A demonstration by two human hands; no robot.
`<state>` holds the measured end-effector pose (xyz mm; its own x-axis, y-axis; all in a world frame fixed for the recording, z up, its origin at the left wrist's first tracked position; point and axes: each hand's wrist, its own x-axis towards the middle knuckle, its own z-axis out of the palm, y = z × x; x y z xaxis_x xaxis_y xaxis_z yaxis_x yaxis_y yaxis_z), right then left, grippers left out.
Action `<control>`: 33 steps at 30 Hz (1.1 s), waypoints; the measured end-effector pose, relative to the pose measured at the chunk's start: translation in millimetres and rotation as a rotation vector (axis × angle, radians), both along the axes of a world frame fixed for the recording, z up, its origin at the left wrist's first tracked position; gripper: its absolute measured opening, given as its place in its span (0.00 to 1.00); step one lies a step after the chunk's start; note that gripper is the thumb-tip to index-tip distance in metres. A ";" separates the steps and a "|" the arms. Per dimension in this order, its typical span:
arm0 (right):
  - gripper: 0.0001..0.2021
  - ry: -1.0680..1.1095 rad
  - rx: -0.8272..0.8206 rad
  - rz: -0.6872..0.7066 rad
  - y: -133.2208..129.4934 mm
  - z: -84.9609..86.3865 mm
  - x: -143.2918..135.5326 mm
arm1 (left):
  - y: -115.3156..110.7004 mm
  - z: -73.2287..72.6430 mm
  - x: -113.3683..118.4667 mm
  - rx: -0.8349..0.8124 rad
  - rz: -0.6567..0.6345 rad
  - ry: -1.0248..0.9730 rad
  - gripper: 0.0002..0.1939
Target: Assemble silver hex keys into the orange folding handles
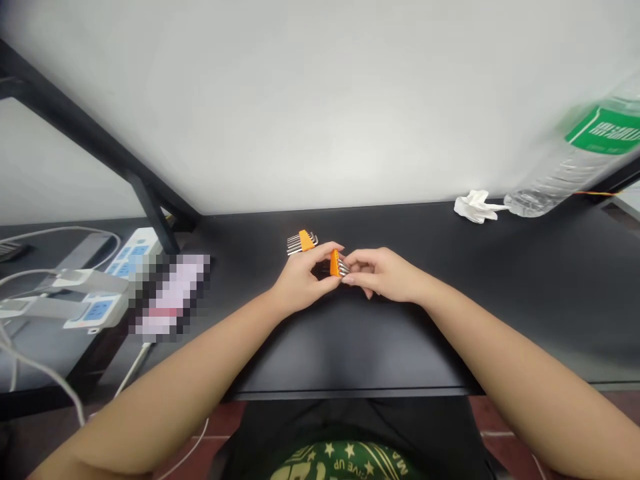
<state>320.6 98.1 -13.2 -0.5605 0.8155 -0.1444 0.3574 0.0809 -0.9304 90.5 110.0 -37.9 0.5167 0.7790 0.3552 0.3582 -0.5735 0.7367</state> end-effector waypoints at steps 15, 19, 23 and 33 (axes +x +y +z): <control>0.04 -0.739 0.469 -0.032 22.3 2.1 42.6 | 0.1 1.1 -0.3 -0.076 0.057 0.032 0.30; 0.06 -0.868 0.497 -0.028 4.9 5.4 18.7 | -1.1 1.6 0.8 -0.038 0.021 0.025 0.25; 0.05 -0.688 0.607 -0.026 -4.6 9.9 6.4 | -0.8 1.1 1.4 0.028 0.017 0.045 0.25; 0.03 -0.457 0.649 -0.115 -6.7 13.0 7.6 | -0.8 -2.7 -0.1 0.017 0.053 0.091 0.26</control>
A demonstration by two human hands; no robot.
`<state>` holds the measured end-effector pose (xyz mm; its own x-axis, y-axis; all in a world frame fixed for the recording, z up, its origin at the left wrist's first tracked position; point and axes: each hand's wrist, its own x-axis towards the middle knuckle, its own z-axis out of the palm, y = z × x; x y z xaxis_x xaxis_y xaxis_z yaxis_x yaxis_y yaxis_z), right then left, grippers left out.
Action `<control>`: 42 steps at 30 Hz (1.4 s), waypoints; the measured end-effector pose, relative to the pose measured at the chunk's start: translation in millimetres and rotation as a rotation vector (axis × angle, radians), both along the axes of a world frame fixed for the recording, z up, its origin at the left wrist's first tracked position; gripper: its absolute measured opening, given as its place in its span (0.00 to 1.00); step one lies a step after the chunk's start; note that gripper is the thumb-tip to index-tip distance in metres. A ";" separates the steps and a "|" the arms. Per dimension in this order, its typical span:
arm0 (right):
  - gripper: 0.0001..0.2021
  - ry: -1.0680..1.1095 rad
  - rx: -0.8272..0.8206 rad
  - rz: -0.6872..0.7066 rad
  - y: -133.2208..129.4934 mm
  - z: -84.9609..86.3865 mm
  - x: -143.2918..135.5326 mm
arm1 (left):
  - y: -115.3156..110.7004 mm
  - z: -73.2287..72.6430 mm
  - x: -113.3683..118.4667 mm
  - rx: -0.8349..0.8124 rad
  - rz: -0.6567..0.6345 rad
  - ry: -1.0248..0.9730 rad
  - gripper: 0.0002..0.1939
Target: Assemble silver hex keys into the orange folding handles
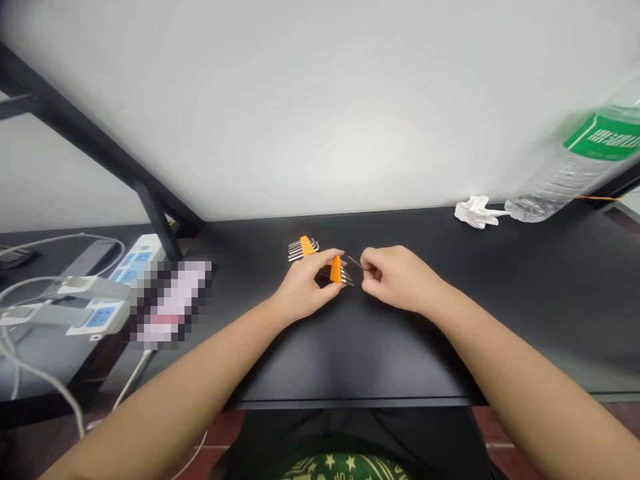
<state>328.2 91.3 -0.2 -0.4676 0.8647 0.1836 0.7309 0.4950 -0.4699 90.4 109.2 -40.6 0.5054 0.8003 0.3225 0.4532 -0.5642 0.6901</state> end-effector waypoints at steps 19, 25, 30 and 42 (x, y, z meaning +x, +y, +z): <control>0.05 -0.011 0.020 0.049 -0.3 1.1 2.5 | -2.3 2.2 0.3 -0.004 0.034 0.044 0.26; 0.09 0.039 0.110 0.095 -2.6 0.7 3.4 | -1.4 3.1 -0.7 0.023 0.014 0.142 0.24; 0.09 0.302 -0.104 0.093 -6.2 9.1 0.2 | -1.2 8.4 -0.1 0.021 -0.069 0.097 0.21; 0.20 0.503 -0.527 -0.057 -0.1 -9.7 -13.6 | -10.2 13.9 2.3 0.137 -0.171 0.092 0.19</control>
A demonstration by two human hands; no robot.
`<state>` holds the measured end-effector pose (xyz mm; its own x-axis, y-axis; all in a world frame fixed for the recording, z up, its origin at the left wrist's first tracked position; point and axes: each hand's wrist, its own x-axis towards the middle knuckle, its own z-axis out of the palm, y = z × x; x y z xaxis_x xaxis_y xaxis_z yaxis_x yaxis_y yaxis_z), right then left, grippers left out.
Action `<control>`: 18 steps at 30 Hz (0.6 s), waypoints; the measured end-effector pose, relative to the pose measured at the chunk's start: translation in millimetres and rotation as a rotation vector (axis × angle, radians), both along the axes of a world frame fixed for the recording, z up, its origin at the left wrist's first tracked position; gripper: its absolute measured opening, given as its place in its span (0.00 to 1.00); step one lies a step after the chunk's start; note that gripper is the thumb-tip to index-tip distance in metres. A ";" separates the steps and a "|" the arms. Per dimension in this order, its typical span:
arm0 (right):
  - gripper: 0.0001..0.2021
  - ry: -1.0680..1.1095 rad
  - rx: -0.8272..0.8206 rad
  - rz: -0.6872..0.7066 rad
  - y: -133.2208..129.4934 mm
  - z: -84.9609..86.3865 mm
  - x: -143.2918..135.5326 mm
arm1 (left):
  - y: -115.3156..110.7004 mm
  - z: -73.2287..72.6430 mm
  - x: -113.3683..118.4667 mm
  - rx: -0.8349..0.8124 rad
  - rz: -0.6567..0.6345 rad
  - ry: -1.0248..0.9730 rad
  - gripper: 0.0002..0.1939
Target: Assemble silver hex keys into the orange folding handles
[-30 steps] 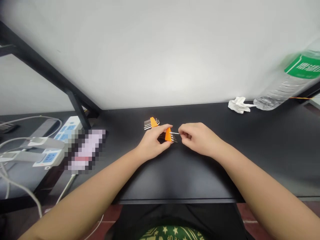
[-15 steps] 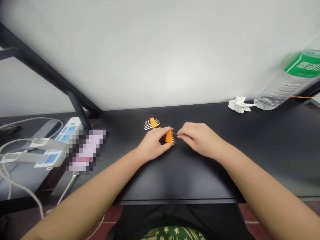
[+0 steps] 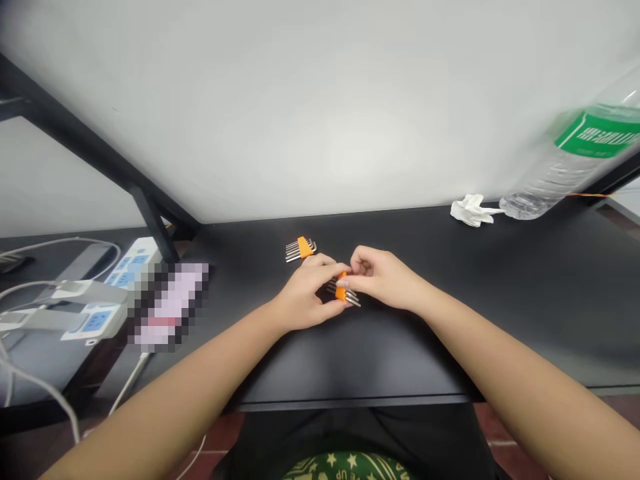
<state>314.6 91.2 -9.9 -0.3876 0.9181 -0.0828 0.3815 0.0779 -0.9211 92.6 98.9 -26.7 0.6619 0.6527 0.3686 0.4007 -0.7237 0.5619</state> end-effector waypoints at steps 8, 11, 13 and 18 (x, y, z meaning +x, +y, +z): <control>0.10 -0.693 0.431 -0.092 21.8 4.5 46.9 | 6.2 -6.0 -2.8 -0.073 0.054 -0.125 0.27; 0.09 -0.912 0.346 -0.048 25.8 -0.1 54.5 | 7.0 -8.6 -3.1 -0.131 0.096 -0.156 0.29; 0.08 -0.961 0.309 -0.024 26.5 -1.3 52.3 | 6.9 -9.0 -2.9 -0.158 0.109 -0.153 0.31; 0.09 -1.049 0.328 0.003 23.2 0.5 40.2 | 6.3 -8.0 -2.1 -0.180 0.115 -0.147 0.32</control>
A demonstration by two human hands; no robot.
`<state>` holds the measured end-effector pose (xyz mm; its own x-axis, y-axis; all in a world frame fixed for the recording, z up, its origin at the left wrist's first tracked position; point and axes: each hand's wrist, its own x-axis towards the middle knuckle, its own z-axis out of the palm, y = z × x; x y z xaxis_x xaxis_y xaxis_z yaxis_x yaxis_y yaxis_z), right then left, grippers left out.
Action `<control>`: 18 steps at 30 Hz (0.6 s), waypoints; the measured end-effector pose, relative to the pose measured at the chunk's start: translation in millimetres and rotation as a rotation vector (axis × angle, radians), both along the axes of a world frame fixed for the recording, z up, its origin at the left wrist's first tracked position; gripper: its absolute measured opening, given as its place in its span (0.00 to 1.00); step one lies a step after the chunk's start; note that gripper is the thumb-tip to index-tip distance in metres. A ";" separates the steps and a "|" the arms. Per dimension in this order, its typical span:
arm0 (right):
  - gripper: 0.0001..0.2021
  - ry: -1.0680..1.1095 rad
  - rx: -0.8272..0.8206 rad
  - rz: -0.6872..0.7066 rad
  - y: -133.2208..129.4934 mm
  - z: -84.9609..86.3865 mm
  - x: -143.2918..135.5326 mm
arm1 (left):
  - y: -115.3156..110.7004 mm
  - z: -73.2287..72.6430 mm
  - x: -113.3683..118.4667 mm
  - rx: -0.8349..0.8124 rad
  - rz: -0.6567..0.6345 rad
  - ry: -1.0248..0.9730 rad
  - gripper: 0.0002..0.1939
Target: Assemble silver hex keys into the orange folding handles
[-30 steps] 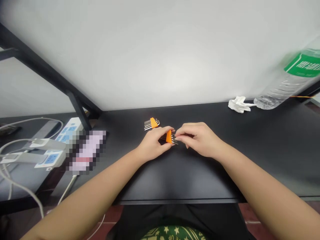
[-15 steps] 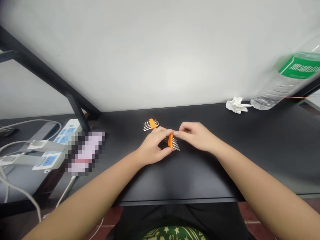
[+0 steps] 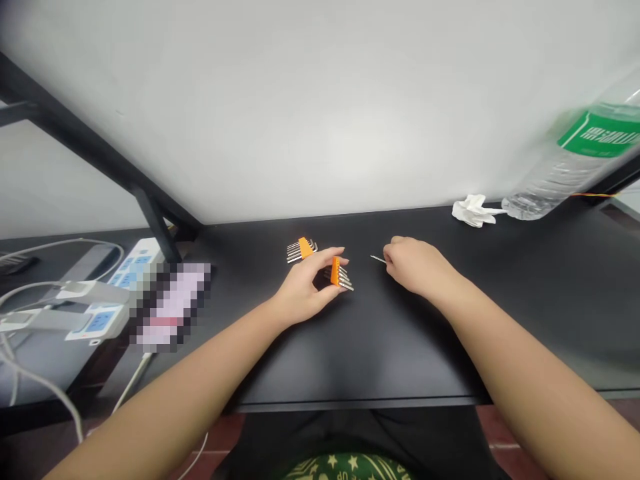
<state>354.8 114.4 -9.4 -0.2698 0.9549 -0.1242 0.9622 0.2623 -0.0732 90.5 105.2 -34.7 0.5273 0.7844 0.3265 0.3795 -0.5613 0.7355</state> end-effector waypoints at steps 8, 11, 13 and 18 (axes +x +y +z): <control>0.07 -0.093 0.048 0.031 -10.4 3.1 -10.8 | 0.4 1.0 0.1 -0.007 0.004 0.031 0.34; 0.07 -0.041 0.093 0.045 -13.4 5.8 -12.0 | 1.9 0.0 -0.6 0.002 0.007 0.047 0.37; 0.07 0.010 0.168 0.083 -15.2 7.4 -12.9 | 3.0 -1.4 -1.2 0.008 0.018 0.069 0.38; 0.06 0.232 0.283 0.250 -20.0 8.9 -18.1 | 4.3 -4.2 -0.9 0.015 0.067 0.117 0.38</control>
<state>336.6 94.4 -0.5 -0.4871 0.8441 0.2242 0.8329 0.5262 -0.1714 89.7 109.6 -38.9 0.5094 0.8146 0.2776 0.4988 -0.5423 0.6761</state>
